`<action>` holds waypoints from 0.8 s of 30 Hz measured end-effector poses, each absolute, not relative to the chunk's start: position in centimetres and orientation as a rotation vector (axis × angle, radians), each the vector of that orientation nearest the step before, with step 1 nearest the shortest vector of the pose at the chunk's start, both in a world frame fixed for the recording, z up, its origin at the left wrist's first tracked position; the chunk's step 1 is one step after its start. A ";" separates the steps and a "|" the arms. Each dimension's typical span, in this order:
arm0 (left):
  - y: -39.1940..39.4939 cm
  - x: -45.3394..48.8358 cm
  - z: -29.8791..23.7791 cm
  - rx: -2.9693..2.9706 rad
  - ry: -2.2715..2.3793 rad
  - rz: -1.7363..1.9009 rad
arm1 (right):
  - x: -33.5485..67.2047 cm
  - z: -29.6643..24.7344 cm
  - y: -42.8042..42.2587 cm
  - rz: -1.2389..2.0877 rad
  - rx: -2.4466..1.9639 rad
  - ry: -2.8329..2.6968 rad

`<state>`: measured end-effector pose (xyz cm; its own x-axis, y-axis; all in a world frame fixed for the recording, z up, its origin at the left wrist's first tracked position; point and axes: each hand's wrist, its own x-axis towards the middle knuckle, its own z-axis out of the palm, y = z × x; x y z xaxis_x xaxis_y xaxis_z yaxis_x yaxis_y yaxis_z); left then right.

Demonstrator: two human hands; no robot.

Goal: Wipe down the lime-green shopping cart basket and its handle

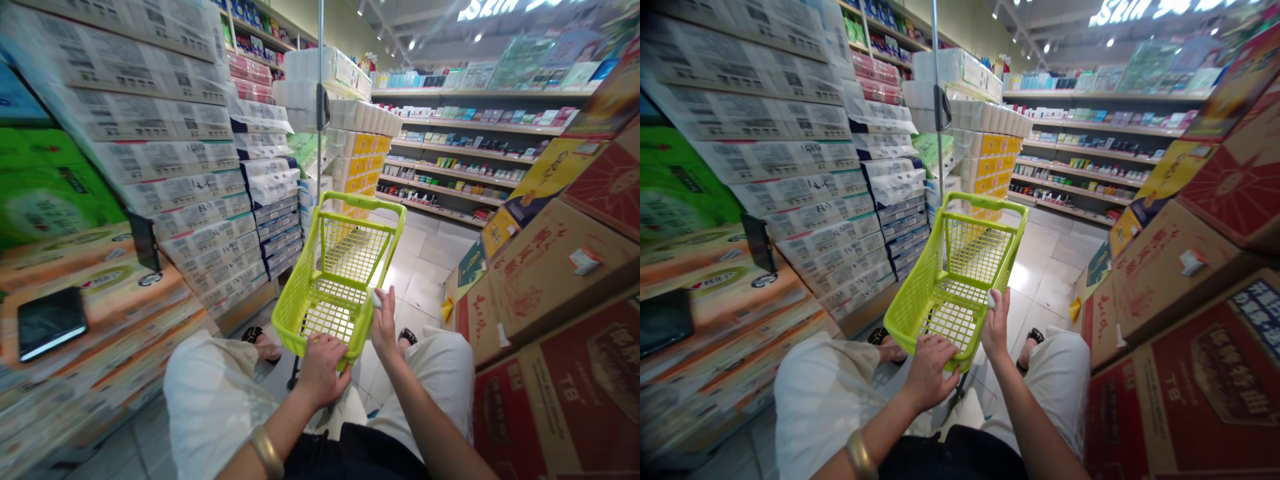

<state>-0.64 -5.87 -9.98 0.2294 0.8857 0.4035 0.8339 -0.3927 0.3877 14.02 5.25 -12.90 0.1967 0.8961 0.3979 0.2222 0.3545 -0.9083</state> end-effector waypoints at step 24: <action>-5.6 -2.2 -9.3 2.446 1.648 0.881 | 18.1 -10.2 4.4 0.150 -0.877 -2.084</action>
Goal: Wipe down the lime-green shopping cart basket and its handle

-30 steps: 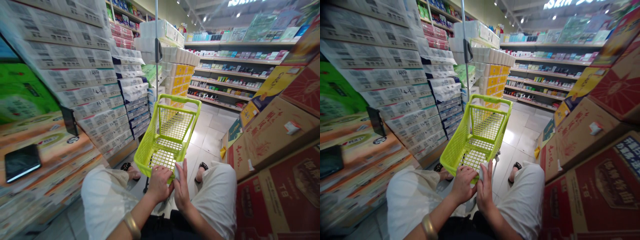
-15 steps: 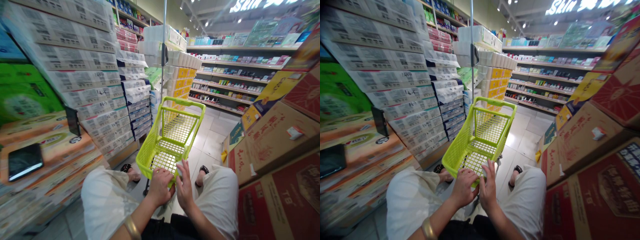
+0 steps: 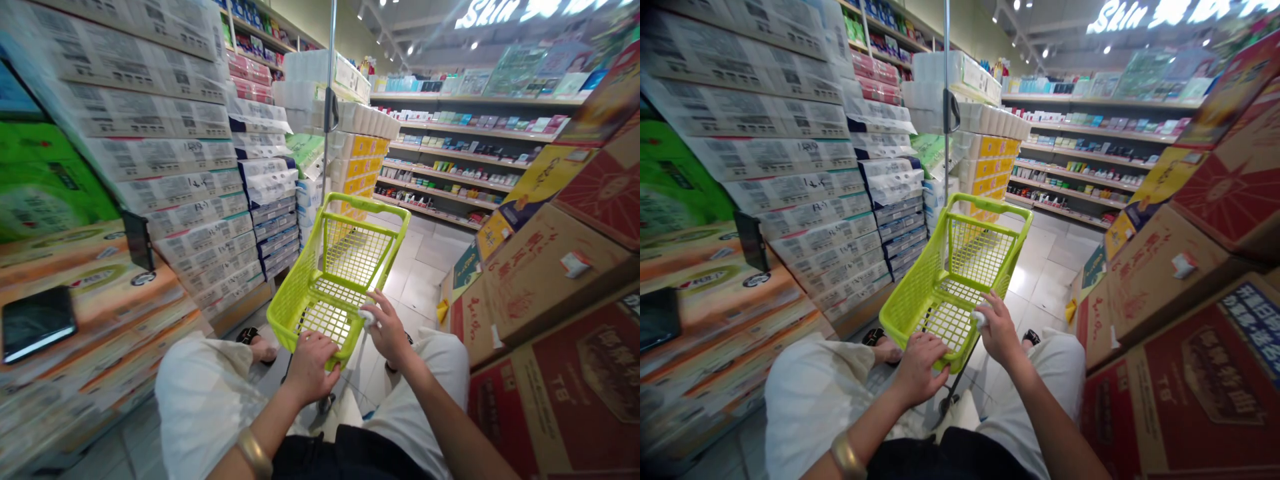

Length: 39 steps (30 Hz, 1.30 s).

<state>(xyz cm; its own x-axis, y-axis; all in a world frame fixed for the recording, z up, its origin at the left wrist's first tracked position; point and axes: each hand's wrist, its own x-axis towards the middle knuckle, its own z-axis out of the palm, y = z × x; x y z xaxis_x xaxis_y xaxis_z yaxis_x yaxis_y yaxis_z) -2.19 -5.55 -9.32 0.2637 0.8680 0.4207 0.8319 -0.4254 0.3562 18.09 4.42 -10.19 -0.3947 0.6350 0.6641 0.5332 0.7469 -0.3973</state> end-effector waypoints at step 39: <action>-5.7 -4.8 -9.0 2.452 1.628 0.907 | 14.7 -11.5 2.3 0.083 -0.703 -2.170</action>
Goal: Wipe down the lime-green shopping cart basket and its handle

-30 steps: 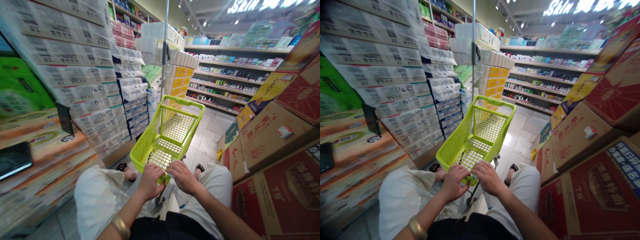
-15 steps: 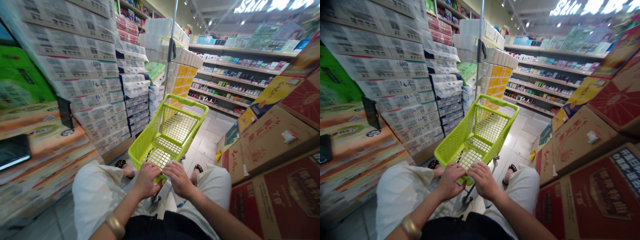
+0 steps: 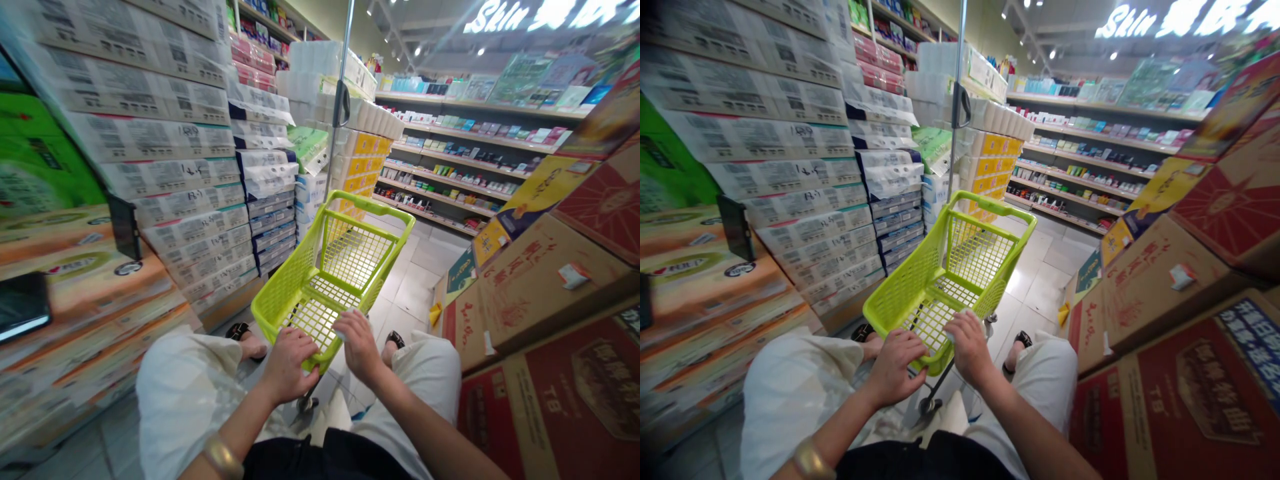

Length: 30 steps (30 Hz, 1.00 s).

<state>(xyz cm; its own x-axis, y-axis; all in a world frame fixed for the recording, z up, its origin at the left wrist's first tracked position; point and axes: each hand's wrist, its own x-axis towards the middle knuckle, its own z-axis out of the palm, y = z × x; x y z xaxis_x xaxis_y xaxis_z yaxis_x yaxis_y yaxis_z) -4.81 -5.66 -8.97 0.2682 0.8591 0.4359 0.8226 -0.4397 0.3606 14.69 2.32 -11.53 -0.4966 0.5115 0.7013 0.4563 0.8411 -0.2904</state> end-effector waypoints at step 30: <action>-5.7 -5.0 -8.9 2.444 1.643 0.875 | 18.6 -10.4 9.3 -0.036 -0.842 -2.164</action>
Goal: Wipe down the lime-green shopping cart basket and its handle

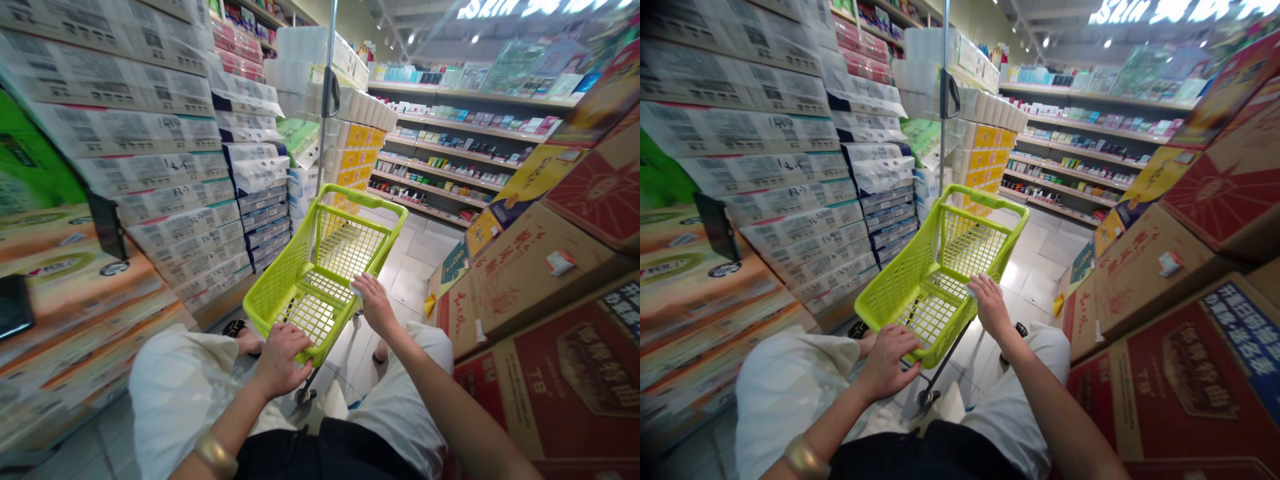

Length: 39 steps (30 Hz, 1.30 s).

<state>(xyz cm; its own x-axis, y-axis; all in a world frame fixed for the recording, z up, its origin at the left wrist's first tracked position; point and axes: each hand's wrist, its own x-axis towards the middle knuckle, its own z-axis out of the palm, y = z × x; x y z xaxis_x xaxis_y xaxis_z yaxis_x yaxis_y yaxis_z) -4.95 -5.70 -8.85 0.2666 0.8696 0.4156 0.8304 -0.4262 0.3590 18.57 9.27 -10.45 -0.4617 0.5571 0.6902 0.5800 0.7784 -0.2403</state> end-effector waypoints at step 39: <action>-4.2 -4.8 -6.3 2.114 1.831 0.323 | 21.7 -6.7 12.2 -0.327 -1.005 -2.136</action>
<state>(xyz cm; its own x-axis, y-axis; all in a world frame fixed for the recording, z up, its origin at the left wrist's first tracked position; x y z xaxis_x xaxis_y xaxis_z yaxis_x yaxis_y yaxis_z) -4.85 -4.17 -6.29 0.1505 0.9878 -0.0404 0.9142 -0.1235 0.3860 21.70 12.24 -6.72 -0.4191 0.5580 0.7163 0.7465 0.6608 -0.0780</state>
